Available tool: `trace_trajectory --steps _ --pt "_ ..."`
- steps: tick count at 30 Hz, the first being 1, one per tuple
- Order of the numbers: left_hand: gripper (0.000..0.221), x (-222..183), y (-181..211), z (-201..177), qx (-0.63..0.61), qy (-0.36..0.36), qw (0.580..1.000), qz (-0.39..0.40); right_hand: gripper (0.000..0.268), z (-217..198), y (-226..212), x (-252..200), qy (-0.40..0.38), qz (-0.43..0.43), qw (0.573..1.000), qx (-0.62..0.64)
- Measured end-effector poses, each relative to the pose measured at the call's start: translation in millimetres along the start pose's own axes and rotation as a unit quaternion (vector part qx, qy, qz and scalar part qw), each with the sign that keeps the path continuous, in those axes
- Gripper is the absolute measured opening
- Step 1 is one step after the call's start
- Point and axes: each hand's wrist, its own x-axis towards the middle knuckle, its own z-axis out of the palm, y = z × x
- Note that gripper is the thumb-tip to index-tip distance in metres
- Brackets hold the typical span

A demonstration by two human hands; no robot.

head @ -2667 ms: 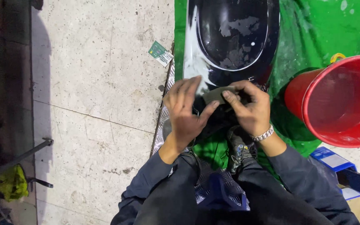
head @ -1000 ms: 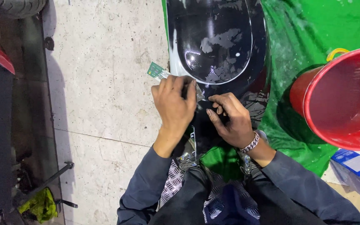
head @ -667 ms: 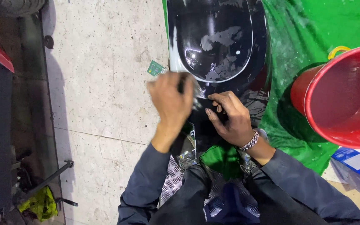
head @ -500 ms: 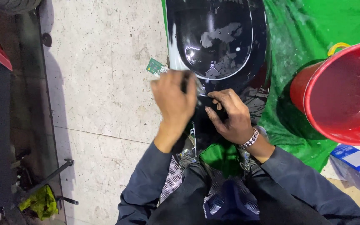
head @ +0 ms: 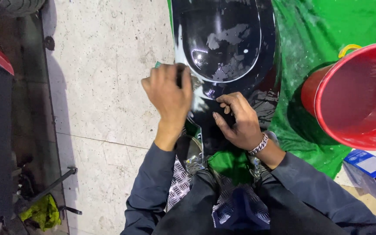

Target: Wet sanding a motorcycle body part using sandpaper and water to prepare the surface.

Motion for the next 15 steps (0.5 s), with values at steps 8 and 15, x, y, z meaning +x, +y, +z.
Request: trace_trajectory --steps 8,15 --pt "0.014 -36.4 58.6 -36.1 -0.358 -0.067 0.920 -0.148 0.037 -21.9 0.0 6.1 -0.019 0.104 0.982 0.159" --pt "0.025 -44.8 90.4 -56.9 -0.347 -0.139 0.915 -0.151 0.022 -110.7 -18.7 -6.7 0.016 0.080 0.991 -0.111"
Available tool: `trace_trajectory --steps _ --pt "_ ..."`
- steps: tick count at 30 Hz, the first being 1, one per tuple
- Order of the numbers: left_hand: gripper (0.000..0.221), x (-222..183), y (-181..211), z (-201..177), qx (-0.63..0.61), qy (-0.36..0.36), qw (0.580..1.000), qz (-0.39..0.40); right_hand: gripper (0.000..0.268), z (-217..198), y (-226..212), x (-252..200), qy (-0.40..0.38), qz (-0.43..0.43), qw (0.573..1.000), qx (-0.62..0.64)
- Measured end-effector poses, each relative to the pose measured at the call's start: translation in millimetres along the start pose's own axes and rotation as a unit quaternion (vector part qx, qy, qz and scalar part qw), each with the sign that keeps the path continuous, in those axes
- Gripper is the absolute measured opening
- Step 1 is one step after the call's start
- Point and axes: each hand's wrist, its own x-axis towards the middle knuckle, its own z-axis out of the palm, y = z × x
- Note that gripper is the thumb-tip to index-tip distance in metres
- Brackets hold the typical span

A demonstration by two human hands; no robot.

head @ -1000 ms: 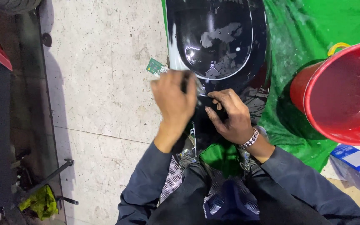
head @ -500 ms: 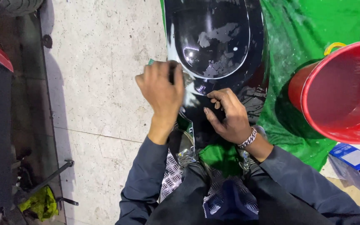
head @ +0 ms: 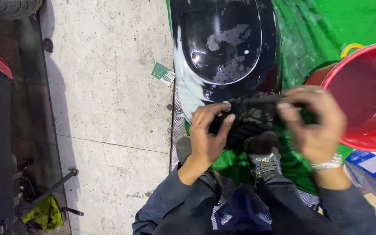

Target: Wet sanding a motorcycle body part using sandpaper and water to prepare the surface.

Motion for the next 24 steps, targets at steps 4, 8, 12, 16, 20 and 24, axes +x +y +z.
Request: trace_trajectory --steps 4,8,12,16,20,24 --pt "0.025 -8.8 -6.4 6.3 0.006 -0.019 0.999 0.041 0.021 -37.7 28.3 -26.7 0.052 0.098 0.994 0.024" --pt "0.026 -10.9 -4.4 4.0 0.019 -0.050 0.997 0.058 0.010 -65.8 83.4 -52.5 0.091 0.066 0.984 -0.140" --pt "0.026 -15.4 -8.4 1.7 0.013 -0.074 0.995 0.061 0.040 -107.0 224.6 -83.0 0.034 0.052 0.993 -0.105" --pt "0.025 -16.3 -6.5 1.9 0.021 -0.079 0.995 0.061 0.039 -111.2 252.6 -100.9 0.026 0.048 0.971 -0.234" --pt "0.025 -17.1 -8.2 2.8 0.026 -0.090 0.994 0.059 0.034 -82.4 191.7 -66.3 -0.193 0.291 0.786 -0.511" --pt "0.024 -15.5 -6.6 -0.4 0.023 -0.093 0.994 0.044 0.043 -75.8 173.1 -55.2 -0.253 0.359 0.788 -0.432"
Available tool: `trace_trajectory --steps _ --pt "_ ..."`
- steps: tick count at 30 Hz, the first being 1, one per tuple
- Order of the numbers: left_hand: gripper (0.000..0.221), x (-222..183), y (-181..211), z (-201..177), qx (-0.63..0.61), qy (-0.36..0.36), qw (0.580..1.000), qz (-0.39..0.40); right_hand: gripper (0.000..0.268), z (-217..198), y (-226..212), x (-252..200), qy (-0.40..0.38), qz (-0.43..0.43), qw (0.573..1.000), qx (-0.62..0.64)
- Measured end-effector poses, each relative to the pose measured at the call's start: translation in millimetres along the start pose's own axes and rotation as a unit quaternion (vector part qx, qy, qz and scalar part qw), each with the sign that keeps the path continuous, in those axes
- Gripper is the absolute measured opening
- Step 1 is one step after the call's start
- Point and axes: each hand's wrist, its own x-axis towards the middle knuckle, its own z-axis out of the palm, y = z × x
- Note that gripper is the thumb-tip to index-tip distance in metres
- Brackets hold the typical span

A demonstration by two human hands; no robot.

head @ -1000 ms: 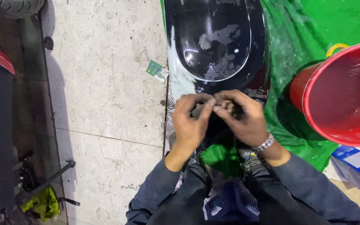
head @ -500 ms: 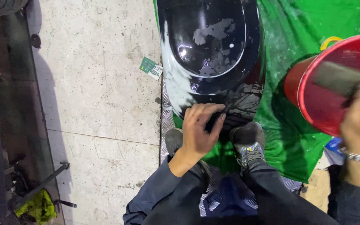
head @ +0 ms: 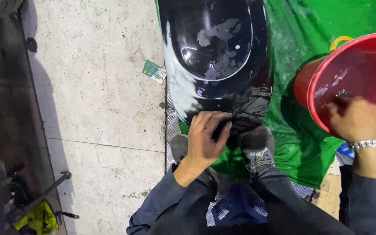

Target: Wet sanding a motorcycle body part using sandpaper and water to prepare the surface.

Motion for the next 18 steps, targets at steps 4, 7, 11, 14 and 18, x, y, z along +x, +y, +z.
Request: trace_trajectory --steps 4,7,11,14,18 --pt "0.024 1.8 0.5 2.4 0.006 0.007 1.000 0.013 0.023 -17.6 -3.2 -33.2 0.294 -0.140 0.941 0.097" --pt "0.023 2.0 1.1 2.7 0.002 0.015 1.000 0.017 0.023 -72.3 -55.6 -78.3 0.335 -0.237 0.861 0.301" --pt "0.025 0.7 -2.2 2.2 -0.008 0.031 0.999 0.020 0.018 -130.6 -140.4 -109.3 0.317 -0.371 0.799 0.352" --pt "0.026 -0.6 -5.1 0.1 -0.013 0.031 0.999 0.039 0.023 -113.2 -201.2 -103.1 0.290 -0.409 0.762 0.410" --pt "0.014 -5.5 -34.9 5.7 0.004 0.121 0.987 0.103 0.023 -60.4 -237.5 -71.5 0.288 -0.446 0.705 0.470"
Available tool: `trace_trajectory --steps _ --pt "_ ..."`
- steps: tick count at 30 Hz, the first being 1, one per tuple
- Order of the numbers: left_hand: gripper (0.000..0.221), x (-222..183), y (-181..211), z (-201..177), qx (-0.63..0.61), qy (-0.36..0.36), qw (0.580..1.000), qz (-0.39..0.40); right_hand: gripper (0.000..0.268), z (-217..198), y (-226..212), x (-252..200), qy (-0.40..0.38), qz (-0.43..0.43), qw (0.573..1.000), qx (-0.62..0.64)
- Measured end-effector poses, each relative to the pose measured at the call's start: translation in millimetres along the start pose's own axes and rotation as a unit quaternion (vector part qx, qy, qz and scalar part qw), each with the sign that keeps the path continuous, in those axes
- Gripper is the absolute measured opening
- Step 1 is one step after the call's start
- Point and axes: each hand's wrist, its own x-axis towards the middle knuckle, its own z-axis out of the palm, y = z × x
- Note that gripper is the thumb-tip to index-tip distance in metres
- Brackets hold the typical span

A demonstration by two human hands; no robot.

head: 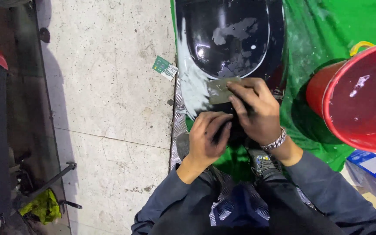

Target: Wet sanding a motorcycle body part using sandpaper and water to prepare the surface.

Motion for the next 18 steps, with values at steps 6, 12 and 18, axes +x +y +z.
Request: trace_trajectory --steps 6,12,18 --pt "0.019 -16.1 -24.8 -10.6 0.071 0.137 0.987 0.042 0.020 -1.2 1.4 -4.6 -0.005 -0.148 0.941 -0.303" --pt "0.066 -23.3 -22.2 -4.5 0.057 0.200 0.973 -0.098 0.057 -8.2 19.2 -24.7 -0.203 -0.190 0.936 -0.218" --pt "0.090 -14.2 -17.9 -1.8 -0.159 0.145 0.939 -0.270 0.076 -34.5 36.4 -32.7 -0.248 -0.197 0.917 -0.244"
